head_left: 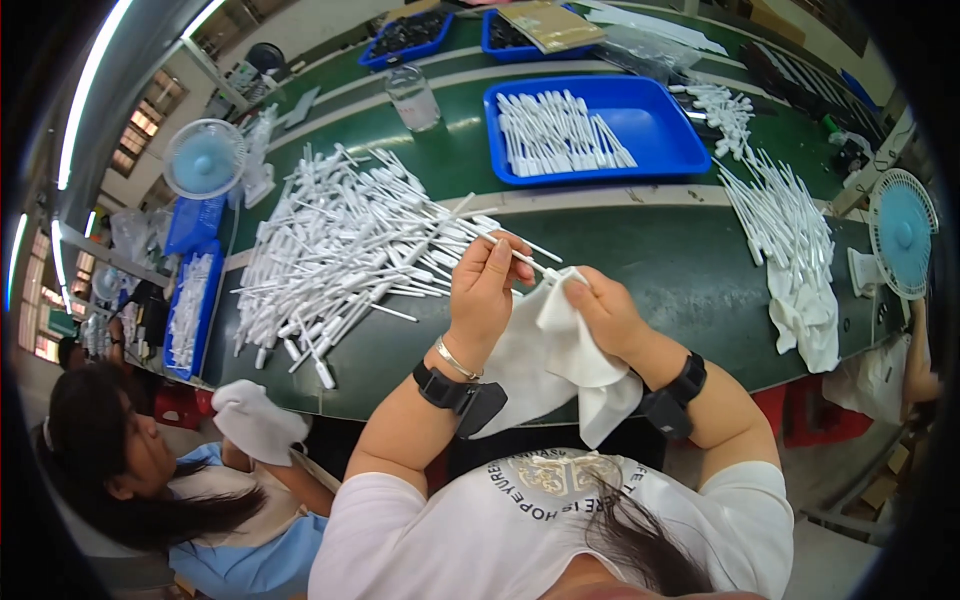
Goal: The person picks up a swab from a pile, wipes the handle and tip with a cloth, and places it into a blue tray, repeating this process for several swabs.
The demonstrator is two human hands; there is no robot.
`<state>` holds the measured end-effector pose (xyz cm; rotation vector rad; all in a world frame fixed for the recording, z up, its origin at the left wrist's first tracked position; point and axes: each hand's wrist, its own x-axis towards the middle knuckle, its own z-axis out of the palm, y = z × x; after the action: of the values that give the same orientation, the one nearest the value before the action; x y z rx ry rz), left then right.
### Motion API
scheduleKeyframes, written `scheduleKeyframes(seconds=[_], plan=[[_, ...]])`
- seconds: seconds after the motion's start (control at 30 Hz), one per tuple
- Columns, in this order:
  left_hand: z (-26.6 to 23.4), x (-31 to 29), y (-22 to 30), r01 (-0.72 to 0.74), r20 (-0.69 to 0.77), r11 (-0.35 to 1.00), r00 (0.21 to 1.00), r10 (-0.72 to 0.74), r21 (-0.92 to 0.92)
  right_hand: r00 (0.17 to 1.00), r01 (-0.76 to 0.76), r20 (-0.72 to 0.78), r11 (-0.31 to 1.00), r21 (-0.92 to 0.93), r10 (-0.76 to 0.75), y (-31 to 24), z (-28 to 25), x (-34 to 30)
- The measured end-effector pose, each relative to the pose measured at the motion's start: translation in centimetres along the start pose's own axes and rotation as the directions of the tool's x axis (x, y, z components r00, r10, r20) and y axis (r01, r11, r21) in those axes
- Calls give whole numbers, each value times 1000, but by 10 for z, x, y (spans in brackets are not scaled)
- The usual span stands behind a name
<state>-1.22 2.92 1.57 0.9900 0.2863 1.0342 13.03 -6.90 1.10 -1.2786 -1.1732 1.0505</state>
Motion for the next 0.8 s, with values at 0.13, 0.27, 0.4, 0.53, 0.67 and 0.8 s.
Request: scheduleKeyframes(seconds=[0.13, 0.27, 0.4, 0.53, 0.67, 0.8], plan=[[-2, -3, 2, -73, 34, 989, 997, 69, 126, 988, -151, 43, 942, 301, 145, 0, -7, 6], [14, -14, 7, -208, 158, 779, 977, 141, 592, 974, -209, 17, 862, 463, 227, 9, -6, 10], [35, -9, -3, -743, 716, 257, 667, 207, 618, 987, -3, -161, 997, 71, 14, 41, -12, 21], [25, 9, 2, -651, 639, 164, 759, 123, 742, 971, 114, -201, 991, -75, -127, 30, -11, 20], [34, 75, 27, -112, 171, 669, 985, -23, 735, 982, 22, -189, 999, 44, -13, 18, -18, 23], [54, 172, 1, 53, 88, 790, 987, -133, 611, 995, 26, -94, 996, -91, -34, 24, -26, 19]])
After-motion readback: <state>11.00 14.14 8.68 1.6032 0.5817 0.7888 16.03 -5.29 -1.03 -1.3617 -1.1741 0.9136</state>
